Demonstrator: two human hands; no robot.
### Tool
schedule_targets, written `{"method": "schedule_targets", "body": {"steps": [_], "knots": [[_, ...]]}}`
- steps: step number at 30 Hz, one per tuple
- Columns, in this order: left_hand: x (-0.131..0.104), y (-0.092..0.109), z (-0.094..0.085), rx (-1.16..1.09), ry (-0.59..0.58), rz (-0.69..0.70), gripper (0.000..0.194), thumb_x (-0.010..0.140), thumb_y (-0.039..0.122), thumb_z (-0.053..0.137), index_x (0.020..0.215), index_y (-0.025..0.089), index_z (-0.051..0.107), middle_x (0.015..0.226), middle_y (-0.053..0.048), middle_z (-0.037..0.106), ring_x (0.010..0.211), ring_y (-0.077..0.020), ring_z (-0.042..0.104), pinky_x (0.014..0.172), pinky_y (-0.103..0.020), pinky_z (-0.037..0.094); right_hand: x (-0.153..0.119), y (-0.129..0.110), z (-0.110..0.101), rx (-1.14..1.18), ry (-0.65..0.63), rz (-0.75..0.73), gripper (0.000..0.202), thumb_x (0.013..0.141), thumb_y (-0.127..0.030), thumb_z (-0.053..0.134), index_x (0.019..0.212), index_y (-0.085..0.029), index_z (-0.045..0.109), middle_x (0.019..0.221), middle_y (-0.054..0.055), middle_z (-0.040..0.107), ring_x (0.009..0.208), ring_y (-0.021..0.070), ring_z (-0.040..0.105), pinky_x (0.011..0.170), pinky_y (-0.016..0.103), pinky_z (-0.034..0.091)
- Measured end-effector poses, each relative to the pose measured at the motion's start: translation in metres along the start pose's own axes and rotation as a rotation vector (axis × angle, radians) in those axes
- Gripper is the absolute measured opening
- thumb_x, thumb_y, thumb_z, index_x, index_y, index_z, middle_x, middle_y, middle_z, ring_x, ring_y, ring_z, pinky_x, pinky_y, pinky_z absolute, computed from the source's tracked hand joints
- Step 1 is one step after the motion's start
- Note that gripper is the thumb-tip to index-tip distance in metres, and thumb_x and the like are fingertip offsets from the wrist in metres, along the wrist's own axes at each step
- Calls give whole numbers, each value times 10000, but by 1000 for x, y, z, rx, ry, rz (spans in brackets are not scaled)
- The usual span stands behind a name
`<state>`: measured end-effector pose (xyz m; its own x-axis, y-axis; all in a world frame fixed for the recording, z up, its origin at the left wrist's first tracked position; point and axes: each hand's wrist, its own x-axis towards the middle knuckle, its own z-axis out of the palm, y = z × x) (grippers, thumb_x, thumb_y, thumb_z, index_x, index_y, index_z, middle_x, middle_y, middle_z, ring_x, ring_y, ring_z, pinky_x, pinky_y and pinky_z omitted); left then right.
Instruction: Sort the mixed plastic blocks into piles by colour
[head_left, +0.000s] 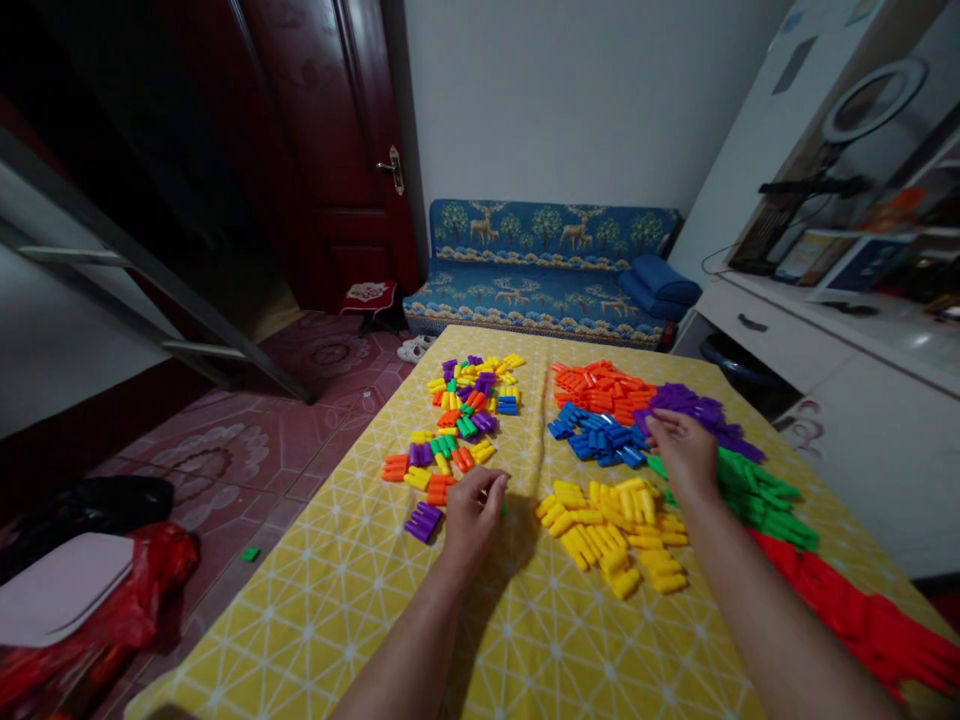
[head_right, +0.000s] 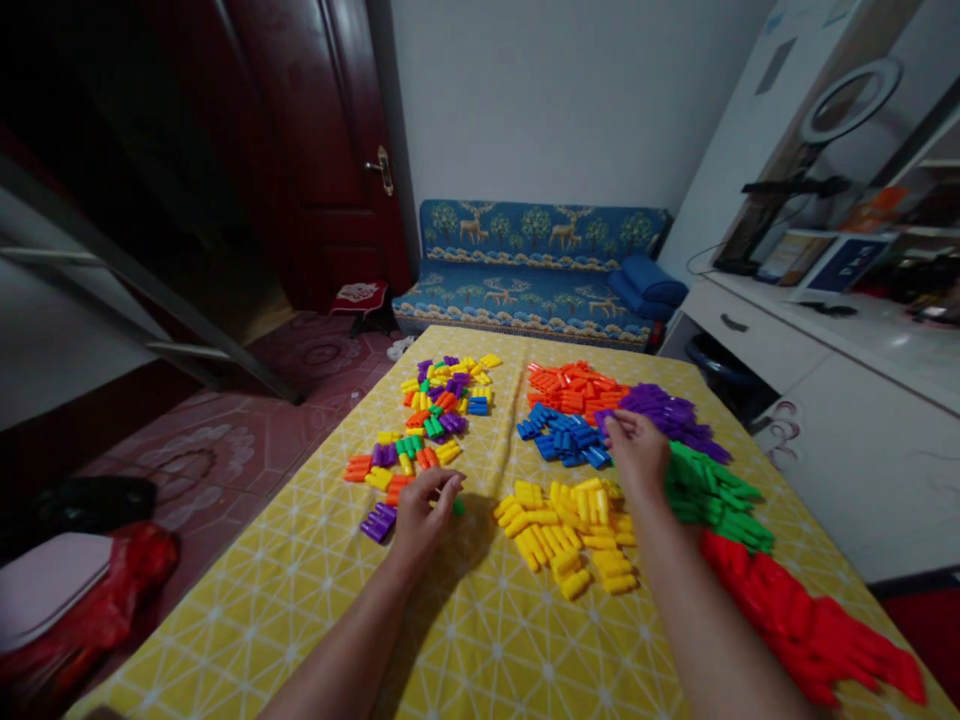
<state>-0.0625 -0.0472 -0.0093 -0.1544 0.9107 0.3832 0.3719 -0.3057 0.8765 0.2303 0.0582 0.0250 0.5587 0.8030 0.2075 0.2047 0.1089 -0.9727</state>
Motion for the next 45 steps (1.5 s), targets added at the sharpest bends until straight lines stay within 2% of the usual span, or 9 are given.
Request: {"method": "schedule_targets", "body": {"steps": [3, 5, 11, 14, 17, 20, 25, 36, 45], "knots": [[0, -2, 2, 16, -2, -1, 228, 883, 304, 540, 802, 167, 703, 756, -47, 696, 686, -149, 622, 590, -235, 448, 27, 7, -13, 27, 128, -33, 525, 583, -348, 723, 1048, -124, 624, 977, 132, 686, 604, 159, 631, 516, 293, 516], [0, -6, 3, 24, 16, -4, 210, 885, 287, 533, 840, 168, 699, 809, -56, 700, 734, -159, 636, 616, -244, 472, 14, 9, -10, 22, 100, -93, 585, 599, -350, 718, 1134, -144, 599, 1145, 156, 648, 749, 188, 664, 595, 309, 542], [3, -18, -1, 128, 83, 46, 213, 851, 167, 513, 969, 186, 690, 984, -84, 685, 931, -202, 637, 816, -338, 517, -123, -4, 40, -64, -392, -127, 380, 793, -371, 602, 1120, -179, 622, 919, 78, 698, 762, 182, 653, 660, 301, 543], [6, -16, -12, 389, 179, 62, 238, 817, 151, 541, 978, 217, 703, 1080, -82, 667, 1091, -251, 567, 970, -433, 442, -182, -8, 66, -77, -615, -245, 367, 828, -222, 506, 1181, -199, 604, 1156, 108, 638, 936, 195, 649, 710, 311, 563], [7, -14, -22, 683, 311, -45, 322, 803, 195, 573, 1105, 230, 680, 1289, -97, 571, 1305, -324, 388, 1089, -543, 291, -208, -6, 80, -288, -774, -480, 621, 725, -48, 489, 1311, -244, 549, 1431, 76, 467, 1292, 235, 459, 1016, 411, 466], [6, -18, -24, 810, 279, -179, 433, 788, 249, 598, 1213, 176, 626, 1409, -162, 451, 1373, -393, 276, 1084, -603, 266, -213, -4, 83, -506, -852, -629, 725, 677, 6, 497, 1356, -246, 524, 1502, 44, 398, 1386, 264, 327, 1146, 477, 311], [5, -25, -19, 742, 63, -32, 390, 739, 114, 578, 1102, 192, 694, 1332, -148, 486, 1383, -373, 264, 1113, -541, 303, -212, 2, 84, -511, -784, -594, 468, 779, -16, 473, 1169, -205, 649, 1310, 72, 580, 1220, 245, 501, 1065, 427, 424], [9, -34, -13, 416, -25, 137, 268, 792, 64, 526, 922, 183, 727, 1066, -105, 648, 1056, -261, 533, 938, -437, 473, -212, 4, 77, -220, -641, -484, 256, 856, -80, 450, 970, -227, 625, 1018, 64, 638, 979, 195, 623, 888, 351, 522], [5, -17, 2, -116, -51, -69, 162, 795, 196, 614, 888, 182, 745, 1003, -96, 707, 960, -217, 649, 870, -345, 503, -202, 2, 61, 70, -378, -150, 197, 910, -310, 477, 970, -184, 617, 774, 32, 654, 677, 156, 626, 644, 277, 516]]}}
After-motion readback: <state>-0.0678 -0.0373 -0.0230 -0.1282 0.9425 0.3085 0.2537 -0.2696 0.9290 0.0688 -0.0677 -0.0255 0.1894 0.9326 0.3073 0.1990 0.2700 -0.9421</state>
